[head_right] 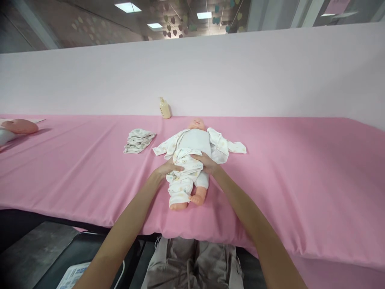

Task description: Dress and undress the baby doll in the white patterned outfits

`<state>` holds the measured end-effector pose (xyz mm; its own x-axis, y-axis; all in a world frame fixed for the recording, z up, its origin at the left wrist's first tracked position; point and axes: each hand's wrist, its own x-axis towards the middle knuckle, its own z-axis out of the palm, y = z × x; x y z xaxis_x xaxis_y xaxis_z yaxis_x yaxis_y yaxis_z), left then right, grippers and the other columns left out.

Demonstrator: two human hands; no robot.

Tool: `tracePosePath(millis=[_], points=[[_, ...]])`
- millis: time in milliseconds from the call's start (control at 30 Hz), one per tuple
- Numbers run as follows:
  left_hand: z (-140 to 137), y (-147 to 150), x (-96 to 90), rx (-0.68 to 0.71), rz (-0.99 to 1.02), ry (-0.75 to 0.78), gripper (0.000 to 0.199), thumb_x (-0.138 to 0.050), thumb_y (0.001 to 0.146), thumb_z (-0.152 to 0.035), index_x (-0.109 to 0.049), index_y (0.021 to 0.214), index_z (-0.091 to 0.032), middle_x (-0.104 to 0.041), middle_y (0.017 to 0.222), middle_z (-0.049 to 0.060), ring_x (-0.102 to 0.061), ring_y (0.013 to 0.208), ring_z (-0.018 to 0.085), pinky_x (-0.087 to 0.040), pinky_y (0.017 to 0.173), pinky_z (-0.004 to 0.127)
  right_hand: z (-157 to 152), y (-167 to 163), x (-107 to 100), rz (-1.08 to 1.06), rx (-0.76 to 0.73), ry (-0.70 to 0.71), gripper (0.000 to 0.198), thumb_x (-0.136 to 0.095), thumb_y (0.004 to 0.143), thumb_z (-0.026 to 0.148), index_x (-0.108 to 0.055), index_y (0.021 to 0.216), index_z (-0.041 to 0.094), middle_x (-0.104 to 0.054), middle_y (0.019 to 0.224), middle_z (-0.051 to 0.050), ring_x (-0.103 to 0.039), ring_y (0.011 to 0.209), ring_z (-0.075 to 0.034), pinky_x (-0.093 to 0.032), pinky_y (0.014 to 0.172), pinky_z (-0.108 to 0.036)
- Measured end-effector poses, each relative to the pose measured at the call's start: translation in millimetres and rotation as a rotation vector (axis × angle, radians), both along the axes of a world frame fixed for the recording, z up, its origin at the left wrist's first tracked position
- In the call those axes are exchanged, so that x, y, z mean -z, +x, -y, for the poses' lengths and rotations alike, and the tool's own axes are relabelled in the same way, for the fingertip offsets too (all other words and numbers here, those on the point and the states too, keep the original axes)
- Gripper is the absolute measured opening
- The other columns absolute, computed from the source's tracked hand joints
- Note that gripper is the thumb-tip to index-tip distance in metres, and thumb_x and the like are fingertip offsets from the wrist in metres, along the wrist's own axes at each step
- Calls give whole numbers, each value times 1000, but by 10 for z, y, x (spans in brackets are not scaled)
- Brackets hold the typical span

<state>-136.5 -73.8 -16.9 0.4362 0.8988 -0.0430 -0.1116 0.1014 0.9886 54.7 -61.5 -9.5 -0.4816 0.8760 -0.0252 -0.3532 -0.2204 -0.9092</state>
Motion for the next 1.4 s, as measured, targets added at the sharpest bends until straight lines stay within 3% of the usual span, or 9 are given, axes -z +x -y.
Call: tracePosePath(millis=[233,333,567,800,967,1067,1167,1267,1400], points=[[-115,-43,-109,182,-208,-163,38,-82,58,-34,-68,86,-11,-72,81,8,-66,76,20,-52,72,29,42,14,-52,23,-113,76,48,-82,56,24,-65,99,13,-71,94,-7,-66,88,-22,-52,81,-35],[-137,-52,-86,110,-160,-142,39,-81,59,-38,-67,84,-12,-69,70,5,-64,68,16,-51,66,26,49,62,-68,89,-188,117,57,-83,57,22,-62,109,16,-69,103,-6,-64,94,-21,-50,85,-34],[-14,-60,-189,230,-127,91,64,-84,50,-25,-62,109,-15,-70,100,10,-65,93,25,-52,78,34,118,125,-95,100,-199,109,49,-78,64,24,-62,110,15,-69,101,-6,-65,88,-19,-51,77,-28],[60,2,-276,-49,-379,424,41,-74,57,-18,-66,97,-15,-68,91,3,-63,88,21,-51,76,29,412,158,-131,33,-62,98,60,-81,55,20,-59,111,15,-69,103,-7,-63,92,-21,-50,69,-25],[-33,-14,-143,-91,-293,427,34,-70,57,-19,-66,90,-14,-67,82,1,-62,81,19,-49,71,26,494,207,-95,132,-42,205,53,-72,67,19,-54,117,20,-64,112,-5,-61,98,-18,-50,81,-28],[-73,-14,-74,-140,-235,357,30,-69,56,-21,-65,85,-14,-68,80,0,-62,78,18,-49,69,26,495,321,-9,318,114,376,45,-60,75,18,-52,119,21,-63,114,-6,-60,102,-19,-48,90,-35],[-81,13,-38,-201,-191,301,29,-66,58,-22,-65,86,-14,-69,83,2,-63,81,20,-49,72,27,558,474,132,710,300,742,46,-48,72,7,-56,115,18,-61,117,-10,-55,111,-22,-42,98,-43],[-82,46,-34,-203,-142,301,30,-66,61,-25,-66,89,-14,-71,87,4,-64,87,22,-50,79,30,673,559,254,1123,274,1109,60,-42,67,1,-53,124,14,-51,133,-14,-43,126,-28,-32,106,-51],[-80,65,-54,-209,-122,351,30,-65,64,-26,-66,92,-15,-71,92,5,-64,89,22,-49,83,31,716,532,262,1352,198,1343,66,-41,68,0,-45,133,10,-43,141,-15,-32,135,-28,-22,112,-52]])
